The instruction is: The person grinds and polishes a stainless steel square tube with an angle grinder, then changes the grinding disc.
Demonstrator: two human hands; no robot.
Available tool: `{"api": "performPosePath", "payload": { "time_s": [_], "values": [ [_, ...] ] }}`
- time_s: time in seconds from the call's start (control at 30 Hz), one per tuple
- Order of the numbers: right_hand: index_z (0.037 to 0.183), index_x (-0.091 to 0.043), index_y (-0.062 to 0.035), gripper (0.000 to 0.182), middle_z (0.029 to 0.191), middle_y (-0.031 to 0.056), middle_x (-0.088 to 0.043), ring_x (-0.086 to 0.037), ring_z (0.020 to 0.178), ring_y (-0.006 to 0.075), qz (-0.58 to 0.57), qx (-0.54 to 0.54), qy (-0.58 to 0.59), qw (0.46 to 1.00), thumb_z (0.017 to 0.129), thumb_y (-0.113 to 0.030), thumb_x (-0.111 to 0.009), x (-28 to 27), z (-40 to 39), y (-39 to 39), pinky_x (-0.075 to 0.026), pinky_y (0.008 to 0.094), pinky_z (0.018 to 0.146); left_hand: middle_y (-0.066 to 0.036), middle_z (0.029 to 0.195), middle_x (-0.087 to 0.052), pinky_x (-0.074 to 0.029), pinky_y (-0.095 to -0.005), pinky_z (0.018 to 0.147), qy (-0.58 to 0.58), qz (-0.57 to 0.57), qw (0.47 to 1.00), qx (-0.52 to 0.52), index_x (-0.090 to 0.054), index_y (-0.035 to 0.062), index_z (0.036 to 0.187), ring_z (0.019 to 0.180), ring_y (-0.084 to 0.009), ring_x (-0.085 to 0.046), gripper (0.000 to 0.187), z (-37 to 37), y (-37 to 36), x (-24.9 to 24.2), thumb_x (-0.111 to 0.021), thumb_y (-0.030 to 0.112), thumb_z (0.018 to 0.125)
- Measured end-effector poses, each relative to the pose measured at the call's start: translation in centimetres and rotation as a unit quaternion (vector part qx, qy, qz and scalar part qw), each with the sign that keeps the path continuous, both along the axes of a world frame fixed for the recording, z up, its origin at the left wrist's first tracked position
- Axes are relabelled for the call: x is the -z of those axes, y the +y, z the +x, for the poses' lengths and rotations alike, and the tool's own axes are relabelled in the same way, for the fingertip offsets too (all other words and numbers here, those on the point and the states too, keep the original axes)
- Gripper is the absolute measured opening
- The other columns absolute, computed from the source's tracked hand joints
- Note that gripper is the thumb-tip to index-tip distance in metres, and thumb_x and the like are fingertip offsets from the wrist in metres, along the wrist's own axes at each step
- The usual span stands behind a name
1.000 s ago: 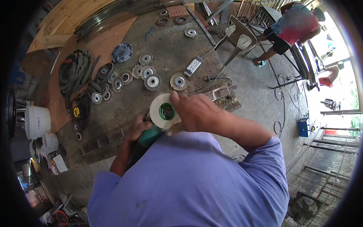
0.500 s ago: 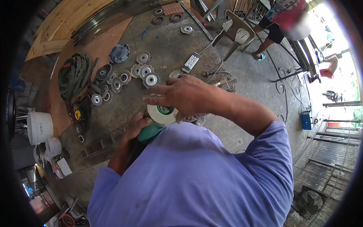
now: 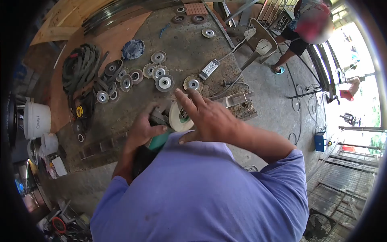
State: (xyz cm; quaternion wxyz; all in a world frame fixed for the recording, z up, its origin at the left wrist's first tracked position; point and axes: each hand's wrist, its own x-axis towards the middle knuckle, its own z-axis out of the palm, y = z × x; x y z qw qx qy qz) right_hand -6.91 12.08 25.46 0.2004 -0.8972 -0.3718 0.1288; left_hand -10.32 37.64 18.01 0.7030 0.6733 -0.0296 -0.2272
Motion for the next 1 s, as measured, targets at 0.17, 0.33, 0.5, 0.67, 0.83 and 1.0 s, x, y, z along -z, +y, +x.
{"api": "performPosePath", "payload": {
  "time_s": [0.17, 0.33, 0.5, 0.67, 0.83, 1.0],
  "values": [
    [0.157, -0.016, 0.0034, 0.126, 0.152, 0.0340, -0.034, -0.042, 0.139, 0.0475, 0.160, 0.090, 0.025, 0.983, 0.068, -0.045, -0.091, 3.4, -1.3, -0.2, -0.041, 0.0478, 0.113, -0.022, 0.131, -0.053, -0.046, -0.0414, 0.103, -0.193, 0.254, 0.948, -0.014, -0.047, -0.0044, 0.132, 0.121, -0.0331, -0.056, 0.080, -0.2, -0.5, -5.4, -0.085, 0.023, 0.067],
    [0.157, -0.013, 0.0036, 0.130, 0.153, 0.0296, -0.037, -0.046, 0.138, 0.0415, 0.259, 0.073, 0.016, 0.963, 0.066, -0.039, -0.094, 5.8, -1.6, -0.4, -0.043, 0.0473, 0.111, -0.023, 0.130, -0.050, -0.047, -0.0481, 0.101, -0.297, 0.309, 0.901, -0.064, -0.046, -0.0047, 0.131, 0.119, -0.0408, -0.054, 0.078, -1.8, -1.1, -6.1, -0.085, 0.021, 0.068],
    [0.158, -0.013, 0.0044, 0.128, 0.144, 0.0229, -0.049, -0.051, 0.134, 0.0321, 0.323, 0.115, 0.229, 0.911, 0.071, -0.050, -0.090, 4.2, -1.5, -0.1, -0.044, 0.0436, 0.108, -0.022, 0.131, -0.049, -0.047, -0.0490, 0.102, -0.340, 0.326, 0.880, -0.062, -0.045, -0.0033, 0.133, 0.121, -0.0420, -0.052, 0.080, -2.4, -1.3, -7.2, -0.086, 0.019, 0.067],
    [0.155, -0.021, 0.0054, 0.120, 0.137, 0.0163, -0.054, -0.052, 0.130, 0.0261, 0.389, 0.140, 0.407, 0.814, 0.076, -0.066, -0.078, 5.2, -0.9, -0.5, -0.046, 0.0391, 0.104, -0.021, 0.137, -0.046, -0.046, -0.0502, 0.103, -0.344, 0.320, 0.881, -0.056, -0.042, -0.0011, 0.137, 0.125, -0.0412, -0.050, 0.087, -2.4, -1.2, -6.5, -0.087, 0.019, 0.065],
    [0.157, -0.019, 0.0006, 0.113, 0.136, 0.0139, -0.054, -0.052, 0.130, 0.0261, 0.417, 0.149, 0.469, 0.764, 0.078, -0.048, -0.085, 6.0, -1.3, -0.6, -0.047, 0.0397, 0.104, -0.022, 0.129, -0.051, -0.048, -0.0482, 0.101, -0.334, 0.321, 0.884, -0.067, -0.047, -0.0040, 0.129, 0.119, -0.0422, -0.054, 0.078, -2.2, -1.4, -6.2, -0.085, 0.019, 0.066],
    [0.159, -0.010, -0.0063, 0.126, 0.144, 0.0177, -0.047, -0.054, 0.127, 0.0321, 0.265, 0.092, 0.142, 0.949, 0.068, -0.020, -0.095, 5.7, -1.6, 0.2, -0.045, 0.0418, 0.107, -0.022, 0.129, -0.051, -0.047, -0.0481, 0.102, -0.283, 0.316, 0.903, -0.066, -0.047, -0.0041, 0.129, 0.120, -0.0421, -0.053, 0.077, -1.7, -1.3, -5.5, -0.085, 0.020, 0.067]
  ]
}}
